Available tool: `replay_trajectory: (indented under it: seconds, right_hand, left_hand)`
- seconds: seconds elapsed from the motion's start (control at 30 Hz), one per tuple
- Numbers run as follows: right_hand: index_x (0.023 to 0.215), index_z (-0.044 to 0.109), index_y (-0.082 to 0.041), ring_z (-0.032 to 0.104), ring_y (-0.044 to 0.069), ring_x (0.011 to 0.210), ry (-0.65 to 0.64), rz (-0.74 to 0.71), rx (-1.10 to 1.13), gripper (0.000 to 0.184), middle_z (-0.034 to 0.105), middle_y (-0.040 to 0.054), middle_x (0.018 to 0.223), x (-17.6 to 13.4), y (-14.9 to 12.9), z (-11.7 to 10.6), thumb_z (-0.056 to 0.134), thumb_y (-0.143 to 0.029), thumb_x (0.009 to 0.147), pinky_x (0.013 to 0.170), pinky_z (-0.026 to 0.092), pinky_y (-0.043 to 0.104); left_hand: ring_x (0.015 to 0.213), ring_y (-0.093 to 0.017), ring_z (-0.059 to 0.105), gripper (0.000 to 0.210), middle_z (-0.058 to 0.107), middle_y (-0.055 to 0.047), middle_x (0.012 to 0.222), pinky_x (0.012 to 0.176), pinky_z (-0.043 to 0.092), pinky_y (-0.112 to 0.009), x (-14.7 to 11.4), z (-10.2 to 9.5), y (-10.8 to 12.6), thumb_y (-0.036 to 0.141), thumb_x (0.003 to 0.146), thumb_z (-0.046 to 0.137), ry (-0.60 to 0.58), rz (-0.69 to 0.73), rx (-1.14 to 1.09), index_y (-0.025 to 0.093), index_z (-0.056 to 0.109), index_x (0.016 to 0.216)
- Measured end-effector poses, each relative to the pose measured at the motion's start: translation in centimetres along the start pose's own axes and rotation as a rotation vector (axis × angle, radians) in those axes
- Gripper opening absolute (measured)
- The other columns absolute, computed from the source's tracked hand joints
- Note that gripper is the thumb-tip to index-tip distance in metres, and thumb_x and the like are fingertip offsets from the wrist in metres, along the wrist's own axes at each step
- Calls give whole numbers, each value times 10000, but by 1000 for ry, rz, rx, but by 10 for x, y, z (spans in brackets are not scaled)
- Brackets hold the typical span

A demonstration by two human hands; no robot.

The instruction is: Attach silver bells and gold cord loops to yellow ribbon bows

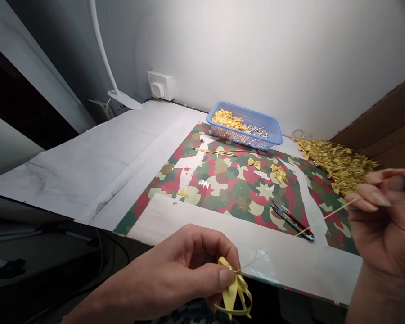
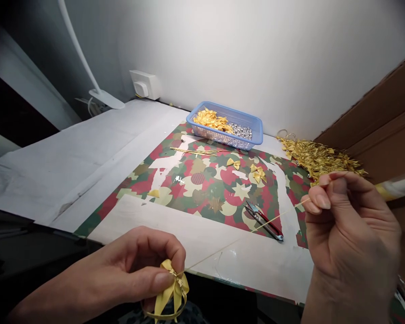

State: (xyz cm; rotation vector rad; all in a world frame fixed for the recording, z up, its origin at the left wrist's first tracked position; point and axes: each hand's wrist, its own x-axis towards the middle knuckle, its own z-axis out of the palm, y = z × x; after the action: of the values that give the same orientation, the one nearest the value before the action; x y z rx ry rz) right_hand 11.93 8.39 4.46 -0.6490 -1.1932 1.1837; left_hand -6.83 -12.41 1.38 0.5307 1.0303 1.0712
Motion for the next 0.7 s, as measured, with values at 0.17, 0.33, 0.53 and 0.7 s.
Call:
replay_trajectory:
  seconds: [0.17,0.33,0.53,0.7]
  right_hand:
    - [727,738,-160,482,51,495,35,80,75,176,597,15,676,1,4,-2,790,-33,618,424,334,194]
    - [754,749,-167,489,44,502,16,59,81,136,599,12,681,0,2,-4,775,-55,683,434,343,191]
    - [733,749,-162,470,35,478,25,36,102,124,608,15,672,-3,-1,-2,780,-52,686,415,349,188]
    - [729,747,-163,494,35,483,53,59,112,149,616,14,678,-4,-1,-2,734,-17,706,412,385,165]
  left_hand:
    - [577,-79,558,179,678,15,685,570,462,-161,0,1,-2,319,764,812,19,8,-74,164,729,802]
    - [641,-86,603,161,719,-6,760,607,484,-165,0,1,-4,297,783,824,-2,40,-133,164,753,840]
    - [668,-88,540,175,661,4,770,642,449,-178,0,1,-2,289,810,803,-11,82,-78,158,716,887]
    - [713,-100,477,223,577,37,814,654,409,-183,0,1,-4,236,864,745,-69,162,-91,226,584,1018]
